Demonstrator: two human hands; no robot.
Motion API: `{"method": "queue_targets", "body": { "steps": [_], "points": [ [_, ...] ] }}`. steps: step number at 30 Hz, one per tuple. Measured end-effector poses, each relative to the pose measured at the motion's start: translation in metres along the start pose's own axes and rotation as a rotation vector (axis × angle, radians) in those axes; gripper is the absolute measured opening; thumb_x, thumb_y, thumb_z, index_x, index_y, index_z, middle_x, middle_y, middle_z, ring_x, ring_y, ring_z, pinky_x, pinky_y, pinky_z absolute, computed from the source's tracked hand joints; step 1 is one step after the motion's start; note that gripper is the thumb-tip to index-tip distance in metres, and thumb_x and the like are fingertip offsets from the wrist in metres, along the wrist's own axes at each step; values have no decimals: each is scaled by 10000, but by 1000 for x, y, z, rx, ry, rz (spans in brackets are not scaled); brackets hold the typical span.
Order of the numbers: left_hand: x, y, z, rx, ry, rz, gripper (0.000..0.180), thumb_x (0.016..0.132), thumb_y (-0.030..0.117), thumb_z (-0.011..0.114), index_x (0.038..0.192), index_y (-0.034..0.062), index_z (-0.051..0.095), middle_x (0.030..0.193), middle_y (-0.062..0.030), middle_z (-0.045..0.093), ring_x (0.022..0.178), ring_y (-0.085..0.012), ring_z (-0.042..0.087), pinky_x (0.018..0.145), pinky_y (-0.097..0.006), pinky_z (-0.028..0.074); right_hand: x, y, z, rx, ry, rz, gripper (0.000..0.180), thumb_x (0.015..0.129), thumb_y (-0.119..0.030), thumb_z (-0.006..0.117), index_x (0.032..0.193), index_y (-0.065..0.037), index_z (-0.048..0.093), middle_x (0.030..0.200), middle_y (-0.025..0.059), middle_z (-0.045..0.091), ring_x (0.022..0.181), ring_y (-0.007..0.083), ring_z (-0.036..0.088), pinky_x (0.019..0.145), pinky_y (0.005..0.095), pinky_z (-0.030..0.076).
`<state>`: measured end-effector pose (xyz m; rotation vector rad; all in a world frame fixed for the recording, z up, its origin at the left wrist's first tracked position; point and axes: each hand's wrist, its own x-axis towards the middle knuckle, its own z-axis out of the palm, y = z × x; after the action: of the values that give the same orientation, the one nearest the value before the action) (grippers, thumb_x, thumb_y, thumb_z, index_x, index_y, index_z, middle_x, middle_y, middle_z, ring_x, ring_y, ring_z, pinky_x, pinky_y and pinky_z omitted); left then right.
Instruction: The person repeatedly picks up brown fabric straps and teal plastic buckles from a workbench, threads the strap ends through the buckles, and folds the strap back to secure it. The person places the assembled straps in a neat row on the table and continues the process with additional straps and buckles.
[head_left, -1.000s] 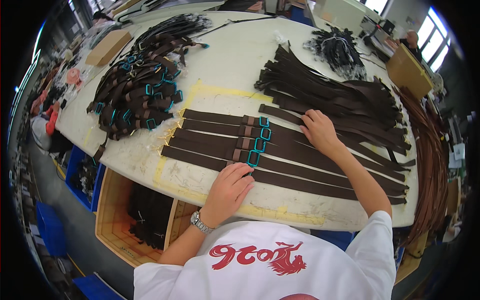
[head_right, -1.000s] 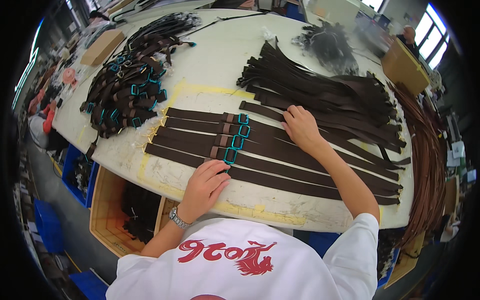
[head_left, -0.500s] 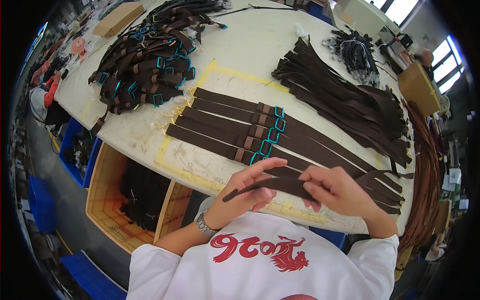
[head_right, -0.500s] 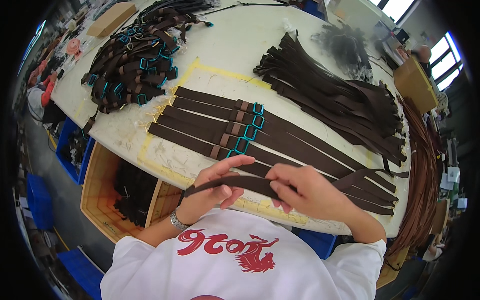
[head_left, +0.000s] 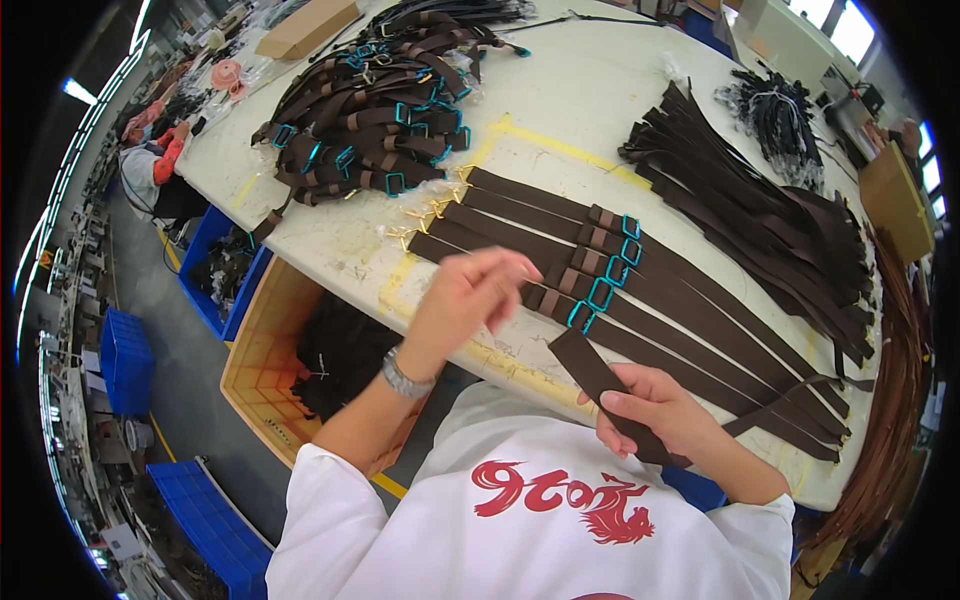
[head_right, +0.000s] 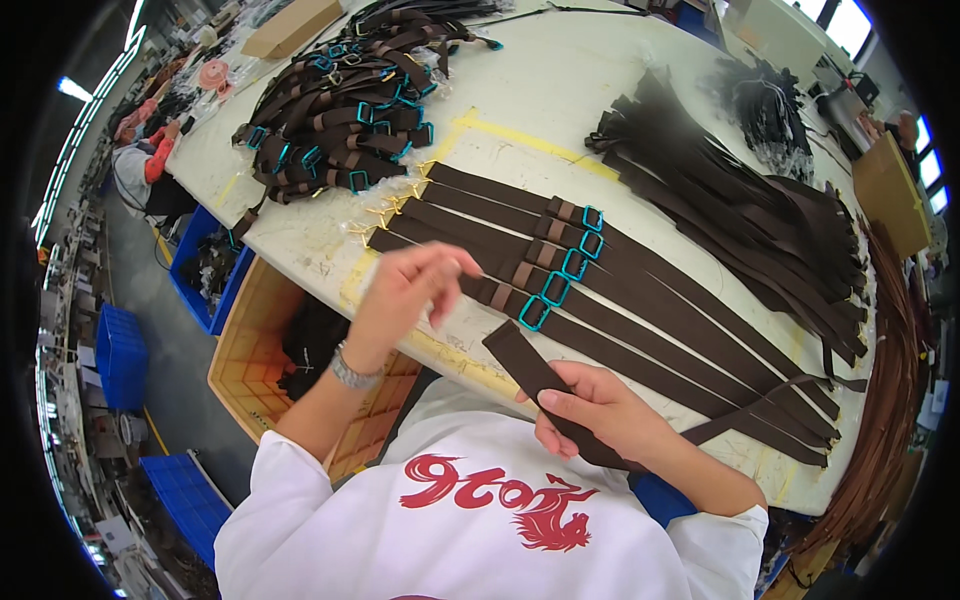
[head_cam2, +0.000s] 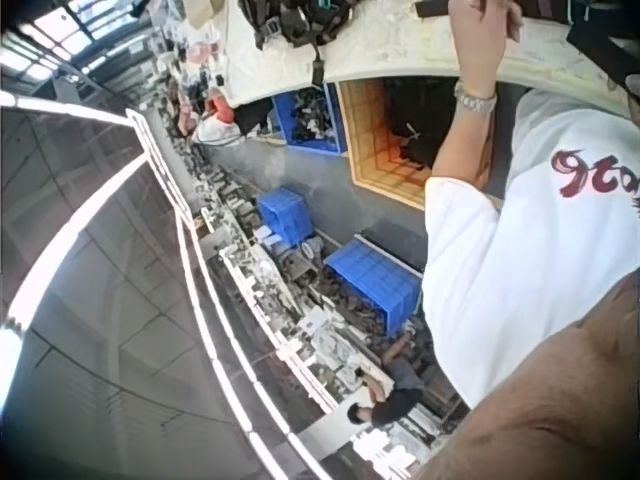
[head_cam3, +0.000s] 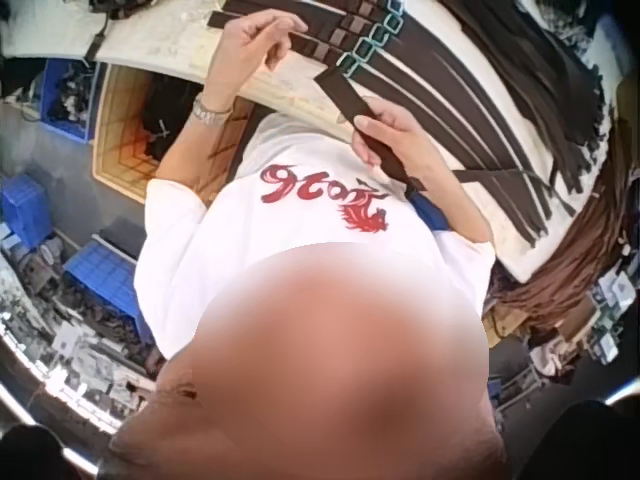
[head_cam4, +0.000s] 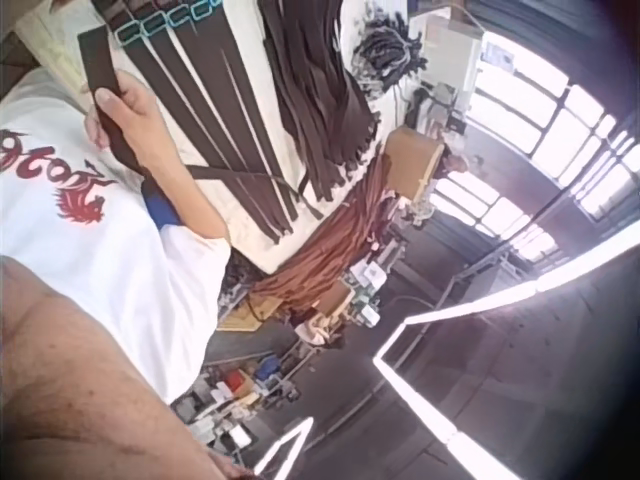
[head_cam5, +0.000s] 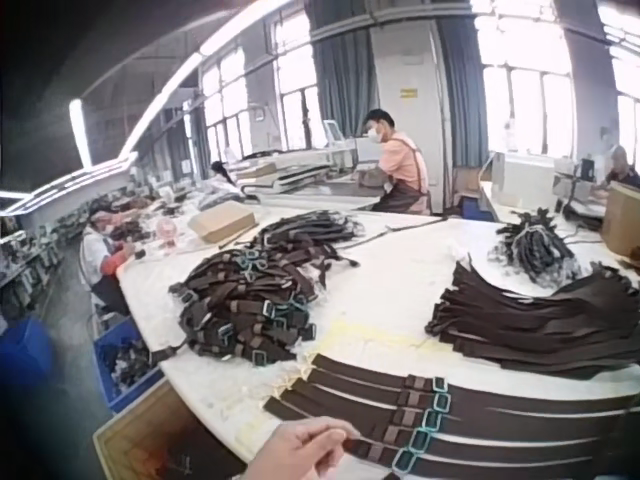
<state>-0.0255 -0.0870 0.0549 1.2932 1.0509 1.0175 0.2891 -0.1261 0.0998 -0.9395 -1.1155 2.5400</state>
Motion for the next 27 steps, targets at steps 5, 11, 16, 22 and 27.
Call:
{"method": "queue_targets", "body": {
  "steps": [5,11,16,22,27],
  "points": [
    [76,17,-125,1307,403,475,301,908,37,758,1207,70,759,1128,-88,767,1147,-292,693,978,-434,551,3,10,7,-47,-12,-160,213,1114,-76,543,1282,12,640,1036,105,724,897,159,689,892,303,557],
    [135,-13,-181,1730,272,678,278,869,73,797,1145,79,763,1298,-86,719,1381,-331,559,1202,-547,384,5,11,11,9,0,-136,368,1182,-295,507,1229,29,676,799,-4,555,702,95,499,704,295,489],
    [150,47,-187,793,582,518,200,1074,185,696,1084,-7,750,1022,-90,792,913,-189,750,861,-350,583,-2,14,-4,159,59,-204,389,1184,-307,503,1203,39,680,784,-2,550,671,95,466,684,300,488],
    [96,167,-115,421,19,335,150,1104,114,629,1138,-16,696,808,-7,663,609,-52,535,572,-216,432,0,4,-11,151,107,-241,358,1175,-300,527,1200,37,645,732,-15,517,606,64,411,556,253,385],
    [41,164,-15,583,-532,97,87,1067,98,666,1014,31,682,706,27,612,548,-40,500,507,-236,391,18,-17,2,100,148,-364,382,1177,-353,521,1259,6,626,806,-5,567,576,26,358,509,220,298]
  ]
}}
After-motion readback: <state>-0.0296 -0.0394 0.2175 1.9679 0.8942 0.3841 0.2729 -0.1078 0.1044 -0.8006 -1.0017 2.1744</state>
